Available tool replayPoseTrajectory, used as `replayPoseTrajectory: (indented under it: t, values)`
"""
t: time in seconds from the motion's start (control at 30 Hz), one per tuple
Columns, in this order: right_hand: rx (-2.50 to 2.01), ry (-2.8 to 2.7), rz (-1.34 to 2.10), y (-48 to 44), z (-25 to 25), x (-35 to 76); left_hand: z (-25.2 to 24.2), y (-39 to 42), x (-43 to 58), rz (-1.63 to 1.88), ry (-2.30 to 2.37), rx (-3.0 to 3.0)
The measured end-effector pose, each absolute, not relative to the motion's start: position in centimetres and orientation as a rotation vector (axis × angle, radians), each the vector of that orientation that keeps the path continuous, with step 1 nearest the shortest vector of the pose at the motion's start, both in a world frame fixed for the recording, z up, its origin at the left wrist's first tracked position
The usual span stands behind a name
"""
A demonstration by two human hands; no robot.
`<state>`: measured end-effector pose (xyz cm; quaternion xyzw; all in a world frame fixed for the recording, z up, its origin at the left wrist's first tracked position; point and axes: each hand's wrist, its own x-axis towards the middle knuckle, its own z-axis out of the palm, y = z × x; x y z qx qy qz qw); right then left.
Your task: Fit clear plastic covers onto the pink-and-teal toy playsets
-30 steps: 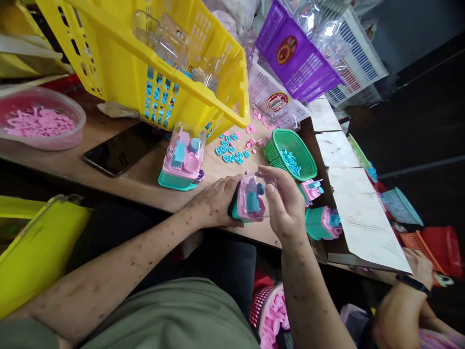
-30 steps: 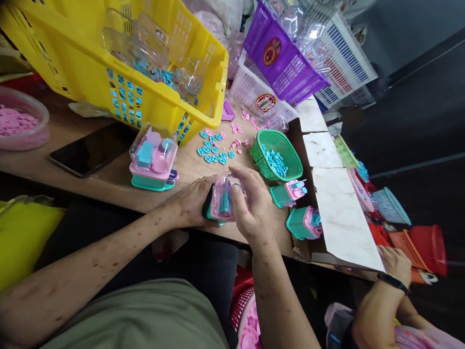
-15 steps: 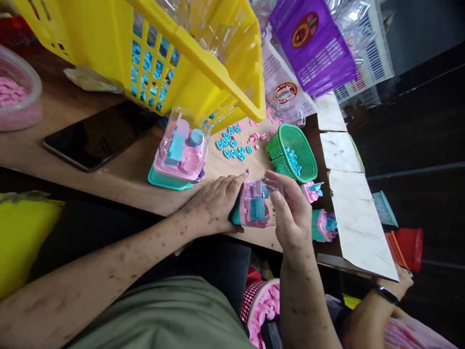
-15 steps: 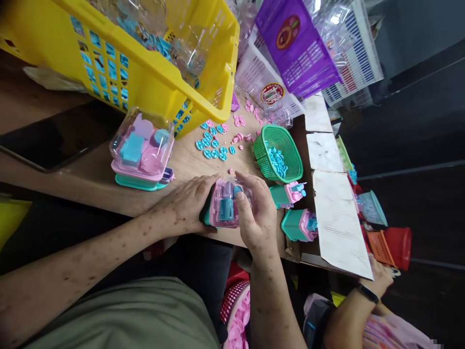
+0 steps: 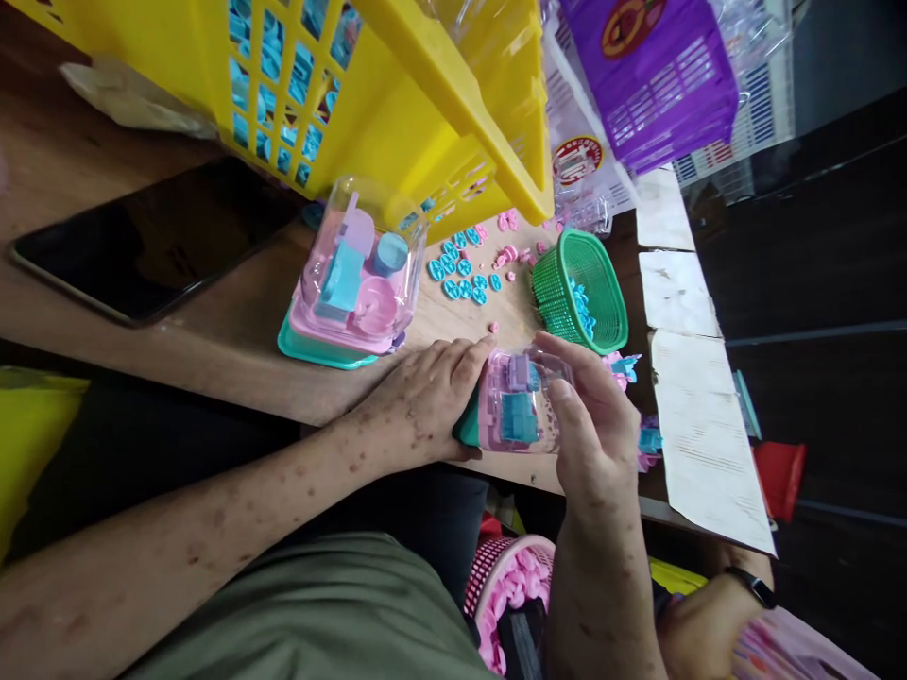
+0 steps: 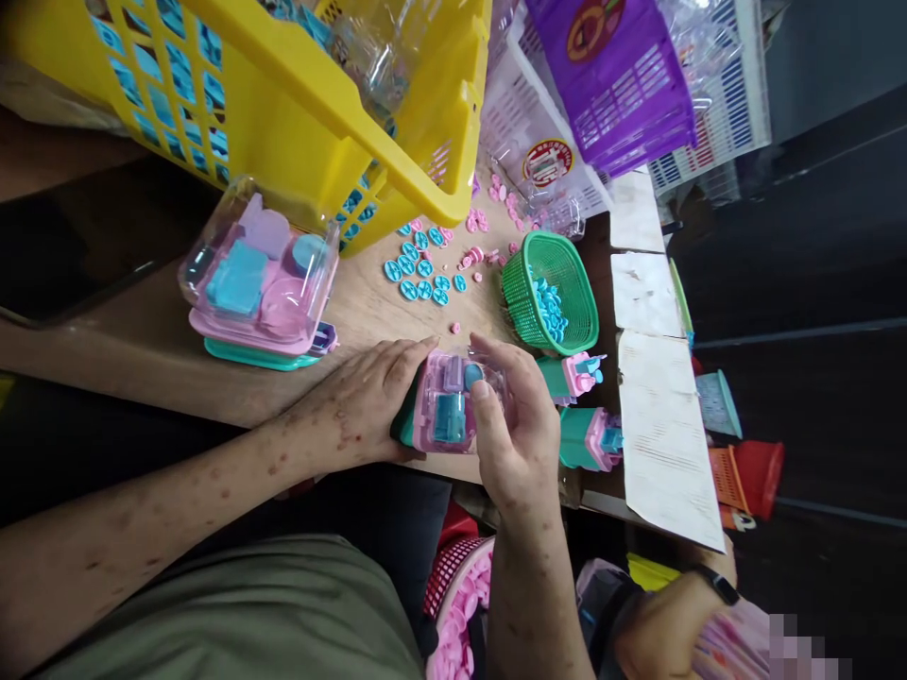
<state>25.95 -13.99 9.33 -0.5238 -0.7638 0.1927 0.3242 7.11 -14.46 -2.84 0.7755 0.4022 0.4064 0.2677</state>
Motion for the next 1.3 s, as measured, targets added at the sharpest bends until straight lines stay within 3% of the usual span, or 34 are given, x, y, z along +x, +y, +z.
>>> replayPoseTrajectory:
  t: [1.3]
  values:
    - [-1.481, -2.311, 0.166, -13.7, 12.1, 23.5, -2.4, -14.6, 6.9, 1.063, 1.114, 2.064]
